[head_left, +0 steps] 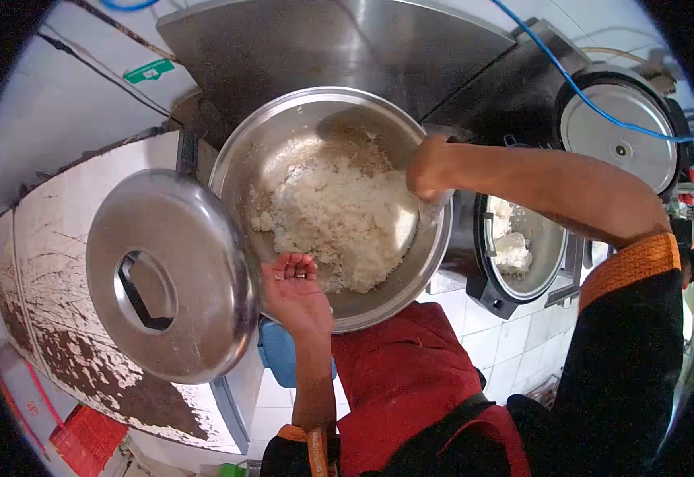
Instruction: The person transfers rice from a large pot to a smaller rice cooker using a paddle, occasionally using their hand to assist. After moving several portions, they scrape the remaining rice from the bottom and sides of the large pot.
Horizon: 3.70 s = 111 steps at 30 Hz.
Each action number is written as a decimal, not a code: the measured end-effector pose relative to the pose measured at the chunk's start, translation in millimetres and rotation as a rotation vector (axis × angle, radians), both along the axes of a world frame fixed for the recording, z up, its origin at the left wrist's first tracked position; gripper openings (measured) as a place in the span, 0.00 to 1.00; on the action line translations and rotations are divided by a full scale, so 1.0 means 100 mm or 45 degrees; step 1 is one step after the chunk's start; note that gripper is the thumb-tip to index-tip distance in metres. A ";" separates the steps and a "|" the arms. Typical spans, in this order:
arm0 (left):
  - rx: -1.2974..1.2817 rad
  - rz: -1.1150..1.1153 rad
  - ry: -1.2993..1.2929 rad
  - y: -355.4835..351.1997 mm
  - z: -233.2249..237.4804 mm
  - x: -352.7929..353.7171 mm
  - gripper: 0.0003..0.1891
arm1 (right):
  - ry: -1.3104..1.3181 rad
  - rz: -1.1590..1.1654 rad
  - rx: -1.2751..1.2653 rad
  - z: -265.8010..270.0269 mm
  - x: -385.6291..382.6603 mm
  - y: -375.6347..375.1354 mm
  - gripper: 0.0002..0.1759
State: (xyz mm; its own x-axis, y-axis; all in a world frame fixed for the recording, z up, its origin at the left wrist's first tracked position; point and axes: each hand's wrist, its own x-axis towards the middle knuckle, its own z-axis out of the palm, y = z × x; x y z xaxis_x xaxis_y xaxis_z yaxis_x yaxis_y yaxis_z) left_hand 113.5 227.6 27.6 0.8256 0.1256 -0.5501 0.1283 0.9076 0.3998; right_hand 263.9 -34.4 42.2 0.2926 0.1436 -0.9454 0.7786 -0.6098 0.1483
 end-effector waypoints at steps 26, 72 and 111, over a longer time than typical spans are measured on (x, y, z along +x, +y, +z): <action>-0.113 0.073 -0.155 0.33 0.22 0.03 0.18 | -0.392 -0.714 0.351 0.22 -1.21 -0.28 0.27; -0.795 -1.328 -0.426 -1.17 2.14 -0.08 0.17 | -0.934 -1.106 0.634 -1.40 -1.75 0.41 0.14; -1.149 -1.854 -1.494 -1.59 3.20 -0.17 0.31 | -0.851 -1.237 0.277 -0.66 -1.53 0.34 0.14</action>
State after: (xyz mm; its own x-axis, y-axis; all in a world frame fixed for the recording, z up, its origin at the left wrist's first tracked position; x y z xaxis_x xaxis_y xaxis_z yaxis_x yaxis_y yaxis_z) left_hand 96.5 69.1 347.1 -0.0226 -0.7397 0.6726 0.8449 0.3455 0.4084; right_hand 111.4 -0.6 -23.6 0.7911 -0.2710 -0.5484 -0.2128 -0.9624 0.1686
